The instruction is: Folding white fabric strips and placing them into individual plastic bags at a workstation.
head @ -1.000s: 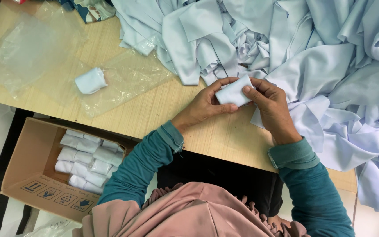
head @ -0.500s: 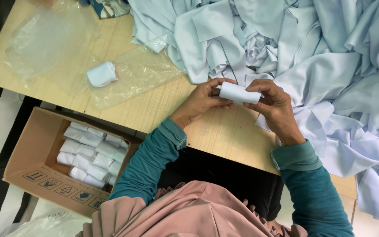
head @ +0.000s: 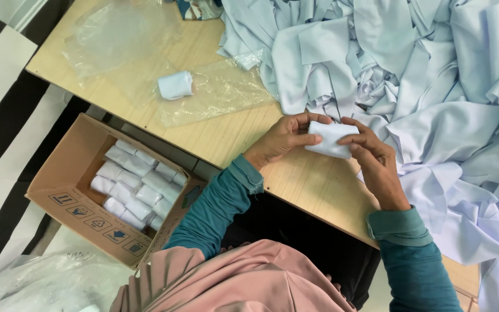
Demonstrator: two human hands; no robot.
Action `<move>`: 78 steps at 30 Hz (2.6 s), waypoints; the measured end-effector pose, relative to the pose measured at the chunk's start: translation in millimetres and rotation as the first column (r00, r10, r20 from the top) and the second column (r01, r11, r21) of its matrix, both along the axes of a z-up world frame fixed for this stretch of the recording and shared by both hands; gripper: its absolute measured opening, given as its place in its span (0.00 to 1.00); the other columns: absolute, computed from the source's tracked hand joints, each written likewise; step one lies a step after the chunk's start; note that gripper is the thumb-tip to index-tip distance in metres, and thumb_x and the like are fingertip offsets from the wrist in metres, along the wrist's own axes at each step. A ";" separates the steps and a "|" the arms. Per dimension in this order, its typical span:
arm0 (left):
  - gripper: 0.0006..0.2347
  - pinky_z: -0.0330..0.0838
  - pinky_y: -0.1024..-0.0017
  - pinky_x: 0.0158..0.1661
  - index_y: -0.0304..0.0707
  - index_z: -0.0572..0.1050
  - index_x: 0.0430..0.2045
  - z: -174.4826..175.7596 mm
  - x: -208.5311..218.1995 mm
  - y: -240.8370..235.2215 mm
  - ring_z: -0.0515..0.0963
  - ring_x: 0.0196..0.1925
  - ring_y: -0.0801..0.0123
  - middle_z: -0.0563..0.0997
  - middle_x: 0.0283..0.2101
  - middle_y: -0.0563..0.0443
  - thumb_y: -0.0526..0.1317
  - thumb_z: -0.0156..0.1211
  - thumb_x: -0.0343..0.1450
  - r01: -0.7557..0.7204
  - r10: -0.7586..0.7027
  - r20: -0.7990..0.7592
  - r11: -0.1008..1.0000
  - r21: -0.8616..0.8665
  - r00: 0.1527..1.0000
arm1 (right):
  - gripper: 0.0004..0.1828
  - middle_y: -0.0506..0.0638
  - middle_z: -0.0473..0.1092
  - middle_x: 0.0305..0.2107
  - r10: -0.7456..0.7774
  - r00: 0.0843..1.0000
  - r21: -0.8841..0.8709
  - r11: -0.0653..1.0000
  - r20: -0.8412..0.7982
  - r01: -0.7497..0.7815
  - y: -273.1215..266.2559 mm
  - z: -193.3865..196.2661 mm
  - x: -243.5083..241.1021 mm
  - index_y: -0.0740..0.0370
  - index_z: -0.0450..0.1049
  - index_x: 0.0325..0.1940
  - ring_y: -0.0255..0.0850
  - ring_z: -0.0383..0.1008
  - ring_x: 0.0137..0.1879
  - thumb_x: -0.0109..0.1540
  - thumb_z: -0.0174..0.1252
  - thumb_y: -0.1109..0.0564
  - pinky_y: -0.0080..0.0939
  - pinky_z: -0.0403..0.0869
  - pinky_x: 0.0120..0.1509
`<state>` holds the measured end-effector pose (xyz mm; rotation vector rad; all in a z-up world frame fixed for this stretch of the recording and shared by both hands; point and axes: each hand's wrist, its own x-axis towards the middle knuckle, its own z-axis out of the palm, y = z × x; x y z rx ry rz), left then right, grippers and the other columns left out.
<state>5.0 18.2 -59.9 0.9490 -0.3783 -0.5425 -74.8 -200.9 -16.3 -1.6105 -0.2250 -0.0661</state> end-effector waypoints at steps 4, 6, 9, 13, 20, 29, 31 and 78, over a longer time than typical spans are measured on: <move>0.21 0.81 0.81 0.46 0.34 0.76 0.55 9.8 -9.5 7.7 0.83 0.47 0.76 0.81 0.44 0.54 0.29 0.71 0.66 0.017 -0.020 0.056 0.999 0.037 0.998 | 0.24 0.68 0.70 0.53 -0.059 0.988 0.154 0.985 -0.141 0.081 4.6 -19.0 8.7 0.68 0.66 0.65 0.52 0.77 0.51 0.64 0.58 0.67 0.52 0.80 0.52; 0.20 0.80 0.81 0.48 0.36 0.77 0.56 3.0 -12.6 10.5 0.81 0.49 0.78 0.82 0.45 0.54 0.30 0.69 0.68 0.001 -0.021 0.143 0.991 0.135 0.989 | 0.25 0.65 0.72 0.48 -0.054 0.971 0.198 0.975 -0.232 0.102 11.2 -19.9 5.3 0.74 0.68 0.63 0.48 0.77 0.49 0.62 0.61 0.69 0.50 0.80 0.50; 0.20 0.77 0.71 0.53 0.35 0.76 0.57 13.7 -23.2 20.6 0.79 0.54 0.69 0.81 0.51 0.46 0.35 0.70 0.70 -0.015 -0.043 0.256 0.975 0.222 0.966 | 0.21 0.67 0.74 0.45 -0.019 0.965 0.180 0.981 -0.262 0.068 4.1 -29.6 8.0 0.75 0.73 0.60 0.49 0.78 0.49 0.62 0.61 0.71 0.51 0.82 0.49; 0.20 0.73 0.60 0.56 0.40 0.74 0.60 14.9 -6.0 51.4 0.76 0.60 0.56 0.78 0.57 0.40 0.43 0.67 0.74 -0.255 0.102 0.445 0.919 0.300 0.890 | 0.22 0.69 0.74 0.45 -0.019 0.971 0.167 0.984 -0.239 0.060 -1.2 -36.2 9.6 0.75 0.72 0.61 0.50 0.78 0.49 0.62 0.61 0.71 0.50 0.80 0.52; 0.16 0.57 0.48 0.63 0.49 0.75 0.57 -20.1 17.4 87.0 0.68 0.68 0.52 0.75 0.61 0.45 0.50 0.56 0.77 -0.833 -0.119 0.834 0.078 0.548 0.538 | 0.22 0.66 0.75 0.42 -0.029 0.971 0.116 0.992 -0.239 0.058 -1.5 -30.7 7.6 0.73 0.73 0.63 0.47 0.77 0.49 0.64 0.59 0.69 0.49 0.80 0.53; 0.12 0.70 0.54 0.51 0.44 0.81 0.44 -8.3 -65.6 77.8 0.76 0.57 0.55 0.79 0.49 0.46 0.48 0.54 0.78 -0.845 -0.073 0.869 0.203 0.494 0.490 | 0.21 0.60 0.74 0.35 -0.059 0.967 0.104 0.991 -0.246 0.087 -1.9 -27.4 5.4 0.72 0.73 0.64 0.39 0.75 0.42 0.66 0.57 0.65 0.43 0.79 0.50; 0.11 0.73 0.59 0.46 0.47 0.80 0.44 -11.6 -79.1 68.9 0.77 0.53 0.58 0.79 0.46 0.49 0.48 0.55 0.77 -0.857 -0.080 0.883 0.213 0.469 0.463 | 0.21 0.59 0.74 0.33 -0.062 0.966 0.103 0.991 -0.250 0.090 0.4 -21.4 3.7 0.71 0.73 0.64 0.37 0.74 0.40 0.66 0.57 0.65 0.41 0.78 0.50; 0.02 0.68 0.69 0.54 0.51 0.78 0.36 11.1 -88.4 39.8 0.80 0.49 0.66 0.79 0.46 0.58 0.43 0.62 0.75 -0.961 0.340 0.939 0.245 -0.131 -0.041 | 0.15 0.58 0.75 0.32 0.033 0.915 0.243 0.967 -0.403 0.072 86.6 -12.1 17.9 0.75 0.77 0.51 0.48 0.83 0.38 0.62 0.65 0.64 0.47 0.84 0.39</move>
